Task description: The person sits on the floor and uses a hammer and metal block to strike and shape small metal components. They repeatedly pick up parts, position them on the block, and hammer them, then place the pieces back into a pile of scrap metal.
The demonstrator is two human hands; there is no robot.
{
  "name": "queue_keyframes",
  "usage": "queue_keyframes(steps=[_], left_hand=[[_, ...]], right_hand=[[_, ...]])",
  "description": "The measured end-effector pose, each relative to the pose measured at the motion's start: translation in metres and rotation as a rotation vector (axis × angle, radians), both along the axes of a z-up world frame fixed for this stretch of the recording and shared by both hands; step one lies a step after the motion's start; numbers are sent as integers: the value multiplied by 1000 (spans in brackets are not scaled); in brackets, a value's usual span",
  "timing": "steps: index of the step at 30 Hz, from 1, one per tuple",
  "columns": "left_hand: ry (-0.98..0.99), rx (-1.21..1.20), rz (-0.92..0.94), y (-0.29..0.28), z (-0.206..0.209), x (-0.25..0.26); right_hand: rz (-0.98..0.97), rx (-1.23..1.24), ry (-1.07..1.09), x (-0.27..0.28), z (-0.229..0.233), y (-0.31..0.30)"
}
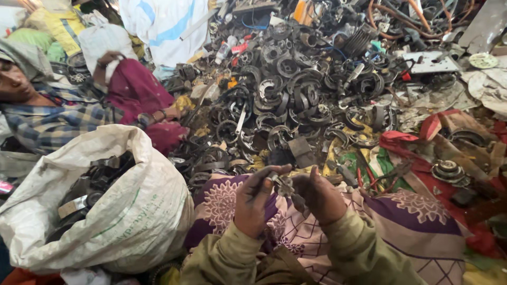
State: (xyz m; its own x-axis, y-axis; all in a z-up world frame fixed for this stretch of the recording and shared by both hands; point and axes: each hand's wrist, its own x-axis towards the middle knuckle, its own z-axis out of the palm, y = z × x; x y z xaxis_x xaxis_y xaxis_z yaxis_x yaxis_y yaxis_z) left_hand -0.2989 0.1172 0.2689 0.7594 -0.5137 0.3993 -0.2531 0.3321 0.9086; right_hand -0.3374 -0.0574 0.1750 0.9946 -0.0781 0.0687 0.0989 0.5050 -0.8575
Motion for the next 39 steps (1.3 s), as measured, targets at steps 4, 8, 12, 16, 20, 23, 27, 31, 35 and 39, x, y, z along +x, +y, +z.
queue_keyframes(steps=[4, 8, 12, 16, 20, 23, 27, 31, 35, 39], left_hand=[[-44, 39, 66, 2, -7, 18], [-2, 58, 80, -5, -25, 42], [177, -13, -15, -23, -52, 72], [302, -6, -96, -45, -88, 112], [446, 17, -127, -62, -131, 148], [395, 147, -44, -58, -168, 163], [373, 258, -50, -47, -200, 185], [632, 114, -236, -41, -213, 201], [537, 222, -164, -44, -222, 200], [682, 162, -167, -48, -226, 193]], right_hand=[[139, 94, -28, 9, -5, -9], [155, -75, 71, 17, -16, -11], [80, -71, 169, 35, -32, -12], [-50, 11, 374, 58, -50, -14], [-39, 34, 468, 82, -69, -12], [-21, 1, 637, 94, -89, -1], [33, -153, 736, 106, -107, 8], [21, -246, 818, 114, -117, 8], [-60, 41, 921, 112, -124, 8], [-100, 99, 940, 109, -125, 8]])
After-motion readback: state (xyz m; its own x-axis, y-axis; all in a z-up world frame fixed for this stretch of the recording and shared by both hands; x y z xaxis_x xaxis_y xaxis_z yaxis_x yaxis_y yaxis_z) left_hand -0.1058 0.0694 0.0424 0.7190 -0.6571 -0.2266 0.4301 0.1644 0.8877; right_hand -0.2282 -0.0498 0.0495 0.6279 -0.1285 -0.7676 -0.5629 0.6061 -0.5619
